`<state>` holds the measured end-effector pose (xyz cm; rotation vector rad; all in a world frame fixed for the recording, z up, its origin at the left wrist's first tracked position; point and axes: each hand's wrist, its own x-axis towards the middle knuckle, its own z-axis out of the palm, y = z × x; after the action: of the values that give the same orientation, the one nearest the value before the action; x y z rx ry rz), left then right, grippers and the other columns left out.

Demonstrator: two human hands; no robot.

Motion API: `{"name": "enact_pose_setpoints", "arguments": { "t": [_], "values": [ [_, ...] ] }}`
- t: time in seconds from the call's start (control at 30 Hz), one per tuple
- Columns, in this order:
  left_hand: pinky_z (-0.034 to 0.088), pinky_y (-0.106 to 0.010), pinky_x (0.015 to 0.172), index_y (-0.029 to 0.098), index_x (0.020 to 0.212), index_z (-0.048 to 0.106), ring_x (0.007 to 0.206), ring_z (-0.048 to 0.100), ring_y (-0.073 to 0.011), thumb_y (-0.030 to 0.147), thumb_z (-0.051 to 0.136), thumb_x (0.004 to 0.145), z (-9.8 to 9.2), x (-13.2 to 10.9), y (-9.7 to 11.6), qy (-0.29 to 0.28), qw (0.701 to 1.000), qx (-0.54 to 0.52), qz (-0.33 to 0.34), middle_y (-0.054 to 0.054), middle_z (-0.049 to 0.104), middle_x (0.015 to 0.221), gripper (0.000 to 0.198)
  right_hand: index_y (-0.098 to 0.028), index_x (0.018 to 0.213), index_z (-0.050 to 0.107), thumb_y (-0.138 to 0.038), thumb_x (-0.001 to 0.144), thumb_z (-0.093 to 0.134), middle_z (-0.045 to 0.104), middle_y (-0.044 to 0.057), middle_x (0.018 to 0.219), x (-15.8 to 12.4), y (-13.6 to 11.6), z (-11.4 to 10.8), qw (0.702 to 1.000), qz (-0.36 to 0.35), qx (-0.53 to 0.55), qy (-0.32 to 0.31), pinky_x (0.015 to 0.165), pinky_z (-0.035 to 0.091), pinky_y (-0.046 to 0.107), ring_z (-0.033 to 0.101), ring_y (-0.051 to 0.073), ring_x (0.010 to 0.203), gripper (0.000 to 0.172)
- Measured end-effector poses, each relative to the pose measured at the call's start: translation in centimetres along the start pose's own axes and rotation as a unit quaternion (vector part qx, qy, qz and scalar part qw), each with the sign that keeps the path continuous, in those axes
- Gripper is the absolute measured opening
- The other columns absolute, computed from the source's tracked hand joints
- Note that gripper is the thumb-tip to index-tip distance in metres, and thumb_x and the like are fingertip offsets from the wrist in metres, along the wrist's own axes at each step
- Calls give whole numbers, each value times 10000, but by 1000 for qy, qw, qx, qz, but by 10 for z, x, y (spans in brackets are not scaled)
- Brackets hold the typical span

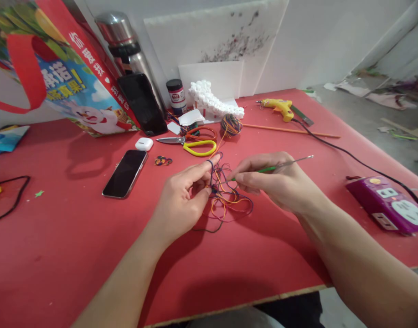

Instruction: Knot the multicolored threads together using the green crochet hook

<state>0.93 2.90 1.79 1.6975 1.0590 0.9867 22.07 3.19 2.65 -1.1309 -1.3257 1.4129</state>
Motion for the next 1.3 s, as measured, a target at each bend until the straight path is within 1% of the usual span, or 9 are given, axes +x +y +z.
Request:
{"name": "enact_pose_setpoints", "arguments": {
  "t": [0.17, 0.27, 0.37, 0.63, 0.77, 0.87, 0.97, 1.07, 1.3],
  "values": [
    [479, -233, 656, 201, 1243, 800, 670, 524, -105, -9, 587, 805, 1, 1, -4, 32, 996, 83, 19, 30, 587, 760, 531, -162, 690, 780, -143, 740, 679, 678, 3, 611, -7, -7, 14, 992, -73, -99, 15, 528, 405, 239, 551, 107, 566, 114],
    [473, -226, 625, 209, 1230, 813, 651, 514, -102, -23, 559, 793, 1, 0, -3, 11, 994, 101, 51, 21, 606, 772, 556, -163, 669, 765, -140, 727, 669, 666, -4, 596, -7, -8, 12, 994, -60, -95, 1, 524, 401, 235, 541, 104, 556, 115],
    [481, -225, 628, 231, 1250, 814, 649, 506, -99, 1, 576, 803, 1, 0, 0, -17, 998, 52, 43, 20, 619, 779, 556, -161, 662, 771, -165, 703, 693, 661, 0, 582, -3, -6, 2, 999, -5, -51, -11, 515, 398, 230, 534, 103, 545, 88],
    [432, -212, 523, 275, 1273, 814, 635, 502, -102, 102, 722, 786, -3, 0, 8, -54, 980, -155, -108, 19, 582, 778, 525, -150, 641, 781, -167, 639, 761, 622, -1, 511, 3, -5, -6, 993, 84, 81, -20, 483, 380, 230, 482, 85, 466, 26],
    [469, -205, 609, 274, 1159, 861, 706, 538, -103, 88, 762, 771, -4, 0, 7, -46, 972, -211, -97, 2, 612, 819, 442, -142, 596, 758, -175, 638, 789, 642, 16, 503, 5, -5, -6, 986, 101, 128, -40, 448, 335, 217, 459, 72, 446, 62],
    [482, -210, 665, 284, 1183, 854, 738, 532, -104, 84, 789, 768, -5, 0, 5, -35, 967, -233, -94, -5, 616, 853, 465, -146, 623, 779, -176, 656, 805, 651, 19, 511, 7, -2, -8, 982, 101, 154, -46, 441, 347, 214, 478, 77, 449, 52],
    [485, -208, 671, 303, 1224, 837, 744, 526, -107, 93, 810, 772, -5, 0, 3, -30, 964, -246, -93, -5, 605, 859, 500, -157, 642, 800, -174, 655, 806, 649, 21, 511, 8, 2, -10, 979, 108, 166, -38, 435, 354, 212, 507, 92, 465, 22],
    [495, -205, 689, 300, 1208, 843, 751, 526, -107, 93, 821, 767, -5, 2, 2, -18, 964, -253, -80, -3, 605, 847, 488, -155, 654, 809, -178, 670, 795, 664, 27, 528, 9, 5, -9, 976, 101, 187, -46, 426, 335, 213, 468, 78, 447, 32],
    [525, -199, 696, 294, 1124, 867, 728, 561, -98, 82, 913, 667, -5, 5, 0, 18, 954, -287, -80, 19, 628, 774, 506, -153, 675, 776, -193, 760, 766, 669, 14, 561, 9, 10, -7, 968, 72, 230, -71, 435, 326, 224, 421, 62, 422, 94]
  ]
}}
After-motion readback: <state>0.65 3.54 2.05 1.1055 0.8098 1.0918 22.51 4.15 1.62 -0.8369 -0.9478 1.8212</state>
